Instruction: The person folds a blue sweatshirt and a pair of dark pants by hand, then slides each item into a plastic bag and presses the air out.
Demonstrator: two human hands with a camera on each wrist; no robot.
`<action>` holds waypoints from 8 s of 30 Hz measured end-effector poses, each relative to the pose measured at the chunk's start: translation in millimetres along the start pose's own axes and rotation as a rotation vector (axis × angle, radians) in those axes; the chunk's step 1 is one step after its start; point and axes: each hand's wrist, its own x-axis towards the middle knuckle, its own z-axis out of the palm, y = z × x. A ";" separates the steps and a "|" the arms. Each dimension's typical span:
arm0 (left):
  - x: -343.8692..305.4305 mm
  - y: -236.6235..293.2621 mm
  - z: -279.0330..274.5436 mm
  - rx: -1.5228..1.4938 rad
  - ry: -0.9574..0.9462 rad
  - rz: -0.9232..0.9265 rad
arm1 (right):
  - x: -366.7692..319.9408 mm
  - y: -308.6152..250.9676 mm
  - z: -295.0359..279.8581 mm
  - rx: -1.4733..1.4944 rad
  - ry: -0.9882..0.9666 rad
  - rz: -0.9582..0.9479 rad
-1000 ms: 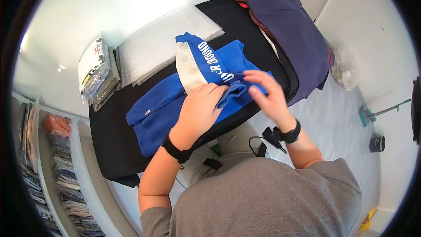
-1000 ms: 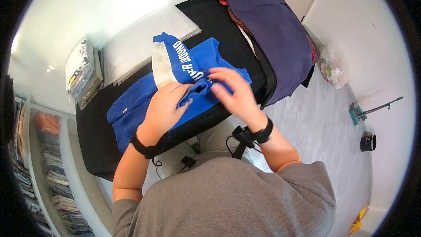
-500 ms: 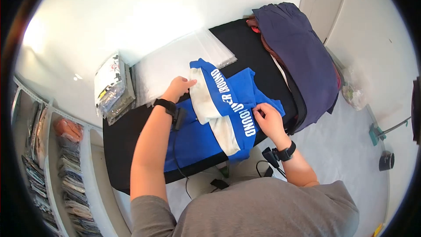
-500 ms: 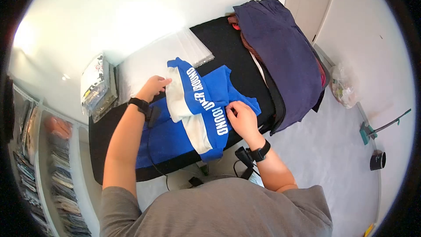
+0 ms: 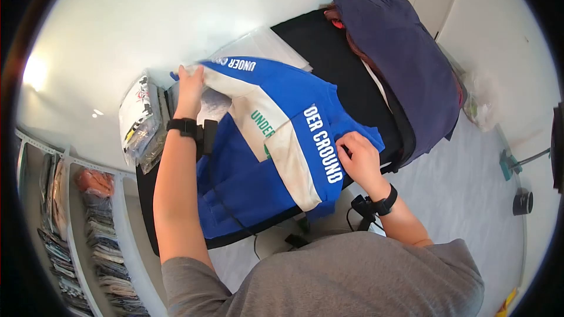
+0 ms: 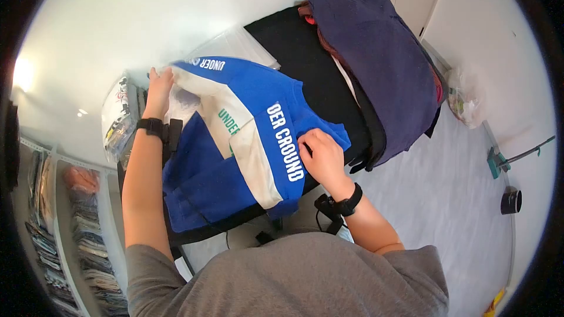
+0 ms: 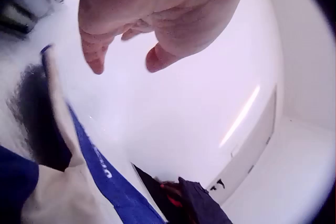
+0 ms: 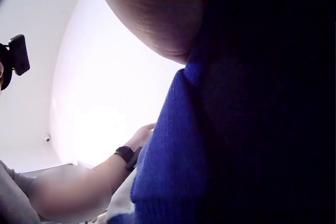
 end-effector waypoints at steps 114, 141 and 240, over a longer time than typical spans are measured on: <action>-190.5 100.4 -191.5 0.975 -0.417 -0.073 | 201.9 -93.6 -22.8 -0.185 -1.221 -0.292; -109.7 10.7 -175.6 0.857 -0.426 0.040 | 288.7 -13.1 141.6 0.657 -0.763 0.124; -237.6 75.5 -119.4 0.039 -0.036 -0.329 | 206.6 100.5 23.9 0.239 -1.044 0.102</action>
